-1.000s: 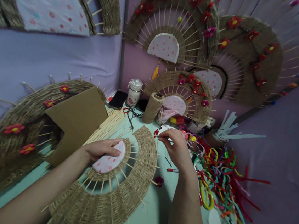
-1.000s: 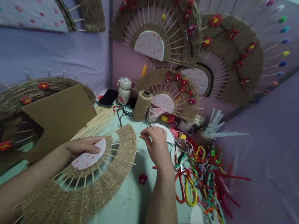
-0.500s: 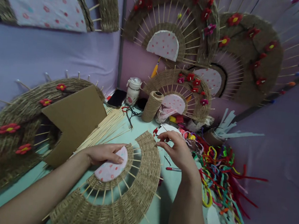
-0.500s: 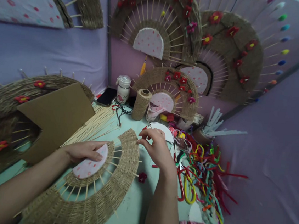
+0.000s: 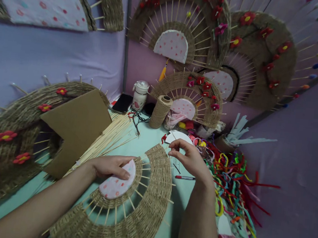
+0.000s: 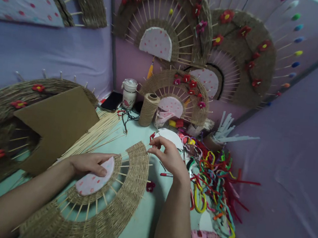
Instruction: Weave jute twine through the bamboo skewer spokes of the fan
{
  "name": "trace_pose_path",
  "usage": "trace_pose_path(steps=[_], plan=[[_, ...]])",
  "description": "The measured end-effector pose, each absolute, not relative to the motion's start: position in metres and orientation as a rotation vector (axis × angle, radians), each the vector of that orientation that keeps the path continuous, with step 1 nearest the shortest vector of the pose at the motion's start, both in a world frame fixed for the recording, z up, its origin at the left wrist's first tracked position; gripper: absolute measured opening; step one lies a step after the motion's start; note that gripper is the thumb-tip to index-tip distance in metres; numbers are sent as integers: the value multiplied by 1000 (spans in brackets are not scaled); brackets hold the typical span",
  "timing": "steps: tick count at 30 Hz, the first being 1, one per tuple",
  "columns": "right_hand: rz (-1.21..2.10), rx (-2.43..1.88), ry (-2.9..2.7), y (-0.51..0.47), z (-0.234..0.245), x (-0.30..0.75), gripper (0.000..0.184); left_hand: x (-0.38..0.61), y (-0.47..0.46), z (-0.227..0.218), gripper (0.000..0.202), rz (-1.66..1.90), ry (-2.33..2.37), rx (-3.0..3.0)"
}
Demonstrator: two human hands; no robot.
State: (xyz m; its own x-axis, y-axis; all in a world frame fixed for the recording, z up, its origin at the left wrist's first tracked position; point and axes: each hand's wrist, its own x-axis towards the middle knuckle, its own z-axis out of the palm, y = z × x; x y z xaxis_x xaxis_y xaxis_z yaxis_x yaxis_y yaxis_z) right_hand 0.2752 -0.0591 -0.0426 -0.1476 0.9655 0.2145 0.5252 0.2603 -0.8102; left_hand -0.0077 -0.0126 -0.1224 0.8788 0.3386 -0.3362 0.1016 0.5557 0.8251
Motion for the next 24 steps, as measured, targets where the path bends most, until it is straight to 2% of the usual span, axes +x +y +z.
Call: trace_pose_path(steps=[9,14,18,24], plan=[[959,-1203,-1596,-43,-66,268,10,-8,-11,-129,66,241,463,949],[955,-1181,-1434,-38,-69,253,11,-3,-12,-140,51,310,416,845],[956,-1211,-1380,-35,-71,247,21,3,-15,-142,39,376,407,707],[889,-1248,-1350,-32,-77,239,28,3,-14,-137,39,454,392,612]])
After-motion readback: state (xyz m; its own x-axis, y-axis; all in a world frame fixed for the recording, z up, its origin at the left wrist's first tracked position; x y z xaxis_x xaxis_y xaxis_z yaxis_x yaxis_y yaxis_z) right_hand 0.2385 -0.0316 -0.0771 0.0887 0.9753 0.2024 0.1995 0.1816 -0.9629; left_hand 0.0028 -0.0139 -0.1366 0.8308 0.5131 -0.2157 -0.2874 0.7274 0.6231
